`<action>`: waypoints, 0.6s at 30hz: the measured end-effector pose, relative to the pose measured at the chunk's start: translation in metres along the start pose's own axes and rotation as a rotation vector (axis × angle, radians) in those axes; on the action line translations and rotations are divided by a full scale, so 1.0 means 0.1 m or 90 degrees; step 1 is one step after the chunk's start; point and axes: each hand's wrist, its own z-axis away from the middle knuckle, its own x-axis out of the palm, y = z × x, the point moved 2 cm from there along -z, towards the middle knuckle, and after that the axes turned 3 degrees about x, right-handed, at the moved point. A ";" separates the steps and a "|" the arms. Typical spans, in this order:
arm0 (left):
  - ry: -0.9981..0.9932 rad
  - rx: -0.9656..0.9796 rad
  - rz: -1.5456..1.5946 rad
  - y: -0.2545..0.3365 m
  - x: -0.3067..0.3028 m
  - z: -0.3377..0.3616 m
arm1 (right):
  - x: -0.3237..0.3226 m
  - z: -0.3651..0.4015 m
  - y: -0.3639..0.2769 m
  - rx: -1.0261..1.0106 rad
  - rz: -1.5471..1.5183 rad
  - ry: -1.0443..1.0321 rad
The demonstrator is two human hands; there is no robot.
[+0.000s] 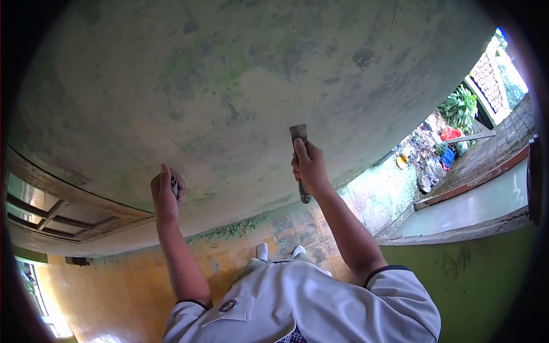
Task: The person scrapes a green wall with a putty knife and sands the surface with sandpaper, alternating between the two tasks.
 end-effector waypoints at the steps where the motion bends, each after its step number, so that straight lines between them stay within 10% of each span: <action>1: -0.003 0.025 -0.012 -0.03 -0.02 -0.07 | 0.00 -0.01 -0.02 0.026 -0.016 0.004; 18: -0.064 0.111 0.008 -0.28 -0.14 -0.28 | -0.09 0.22 0.17 0.028 -0.021 0.083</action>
